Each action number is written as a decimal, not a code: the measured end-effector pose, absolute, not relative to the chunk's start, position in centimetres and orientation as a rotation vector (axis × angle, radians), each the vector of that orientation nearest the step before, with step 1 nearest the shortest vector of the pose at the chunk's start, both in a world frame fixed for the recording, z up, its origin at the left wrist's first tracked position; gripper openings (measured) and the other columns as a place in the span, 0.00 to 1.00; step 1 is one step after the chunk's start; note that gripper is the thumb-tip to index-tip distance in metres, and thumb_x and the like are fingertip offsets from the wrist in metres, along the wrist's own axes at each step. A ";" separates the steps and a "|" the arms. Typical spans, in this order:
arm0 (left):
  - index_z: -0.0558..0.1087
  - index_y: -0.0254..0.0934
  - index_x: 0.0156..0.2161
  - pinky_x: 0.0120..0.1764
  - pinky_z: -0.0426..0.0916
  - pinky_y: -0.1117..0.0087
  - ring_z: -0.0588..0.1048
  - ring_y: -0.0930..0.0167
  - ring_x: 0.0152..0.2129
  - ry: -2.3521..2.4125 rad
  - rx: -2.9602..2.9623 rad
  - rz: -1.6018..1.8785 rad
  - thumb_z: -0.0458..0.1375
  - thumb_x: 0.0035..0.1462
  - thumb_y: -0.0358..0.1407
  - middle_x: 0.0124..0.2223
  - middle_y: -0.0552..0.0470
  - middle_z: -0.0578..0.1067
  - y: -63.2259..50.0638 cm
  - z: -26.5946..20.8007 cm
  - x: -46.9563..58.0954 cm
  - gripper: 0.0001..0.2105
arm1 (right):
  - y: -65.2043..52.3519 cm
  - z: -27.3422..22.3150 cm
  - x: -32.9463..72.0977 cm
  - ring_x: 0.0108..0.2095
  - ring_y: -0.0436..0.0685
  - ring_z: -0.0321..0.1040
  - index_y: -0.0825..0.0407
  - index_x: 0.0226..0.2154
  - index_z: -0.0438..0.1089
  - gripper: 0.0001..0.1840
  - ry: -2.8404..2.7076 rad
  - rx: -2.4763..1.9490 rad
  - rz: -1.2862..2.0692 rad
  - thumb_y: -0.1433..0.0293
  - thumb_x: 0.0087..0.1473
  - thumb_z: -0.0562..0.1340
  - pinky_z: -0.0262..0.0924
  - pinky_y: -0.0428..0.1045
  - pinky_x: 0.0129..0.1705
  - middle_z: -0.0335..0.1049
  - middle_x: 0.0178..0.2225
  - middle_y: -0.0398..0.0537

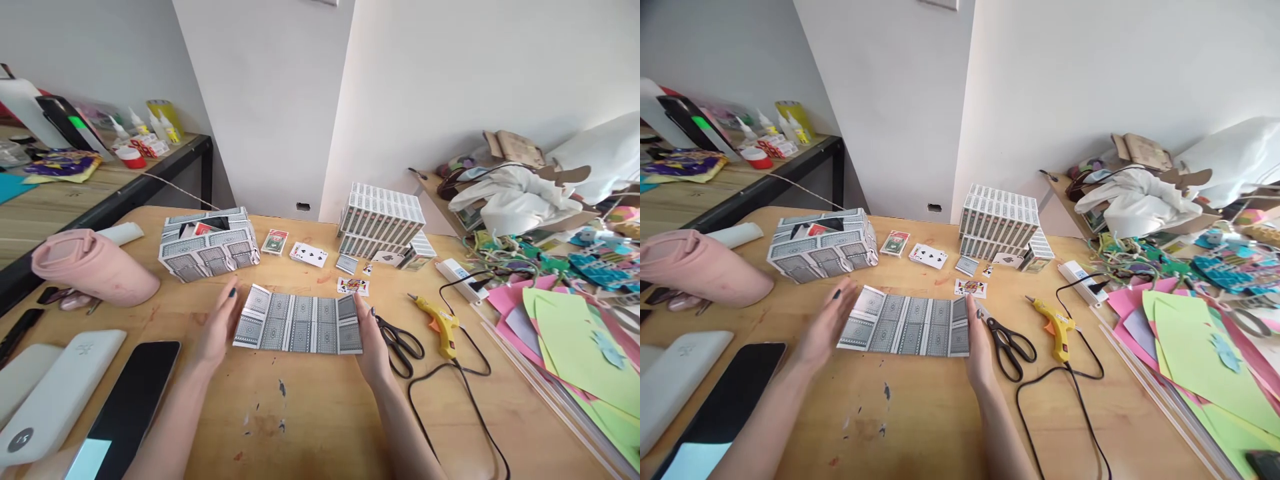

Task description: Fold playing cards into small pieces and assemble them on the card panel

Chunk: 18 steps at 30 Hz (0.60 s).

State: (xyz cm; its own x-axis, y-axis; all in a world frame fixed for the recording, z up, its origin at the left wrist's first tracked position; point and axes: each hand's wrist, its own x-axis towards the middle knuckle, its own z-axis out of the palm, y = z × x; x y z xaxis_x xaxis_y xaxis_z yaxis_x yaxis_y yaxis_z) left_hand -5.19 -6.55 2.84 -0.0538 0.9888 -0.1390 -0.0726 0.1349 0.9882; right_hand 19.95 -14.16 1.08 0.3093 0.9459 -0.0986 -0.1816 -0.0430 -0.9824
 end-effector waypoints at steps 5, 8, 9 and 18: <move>0.49 0.45 0.61 0.59 0.49 0.63 0.51 0.66 0.59 1.029 1.083 1.000 0.46 0.57 0.47 0.63 0.53 0.52 -8.1 2.7 -2.8 0.27 | -13.7 0.1 19.3 0.62 0.54 0.37 0.46 0.57 0.53 0.29 -0.821 -1.205 1.159 0.54 0.56 0.48 0.32 0.56 0.63 0.43 0.62 0.38; 0.47 0.45 0.61 0.58 0.52 0.64 0.51 0.66 0.59 1.021 1.073 0.996 0.42 0.58 0.50 0.63 0.54 0.50 -8.5 3.0 -2.1 0.28 | -13.2 -0.4 19.2 0.62 0.55 0.36 0.47 0.58 0.52 0.31 -0.791 -1.205 1.170 0.52 0.54 0.49 0.31 0.57 0.63 0.42 0.62 0.39; 0.47 0.45 0.61 0.58 0.52 0.64 0.51 0.66 0.59 1.014 1.059 0.998 0.41 0.58 0.50 0.63 0.54 0.50 -8.6 3.0 -2.0 0.28 | -13.2 -0.5 19.1 0.62 0.55 0.36 0.46 0.58 0.51 0.32 -0.790 -1.202 1.174 0.51 0.54 0.49 0.31 0.57 0.63 0.42 0.62 0.38; 0.47 0.45 0.61 0.59 0.49 0.64 0.48 0.67 0.60 1.033 1.086 0.969 0.40 0.59 0.48 0.64 0.54 0.48 -9.0 2.3 -1.7 0.26 | -13.1 -0.6 18.7 0.62 0.56 0.38 0.46 0.57 0.52 0.33 -0.815 -1.256 1.165 0.52 0.51 0.54 0.32 0.57 0.62 0.44 0.61 0.40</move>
State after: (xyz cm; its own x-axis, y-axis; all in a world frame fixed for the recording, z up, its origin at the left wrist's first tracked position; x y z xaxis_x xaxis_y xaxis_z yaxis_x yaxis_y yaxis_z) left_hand -1.70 -8.95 2.26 0.2363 0.9576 -0.1649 -0.1037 0.1936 0.9756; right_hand 18.66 -13.05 -0.60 0.2581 0.9573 -0.1300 -0.2061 -0.0769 -0.9755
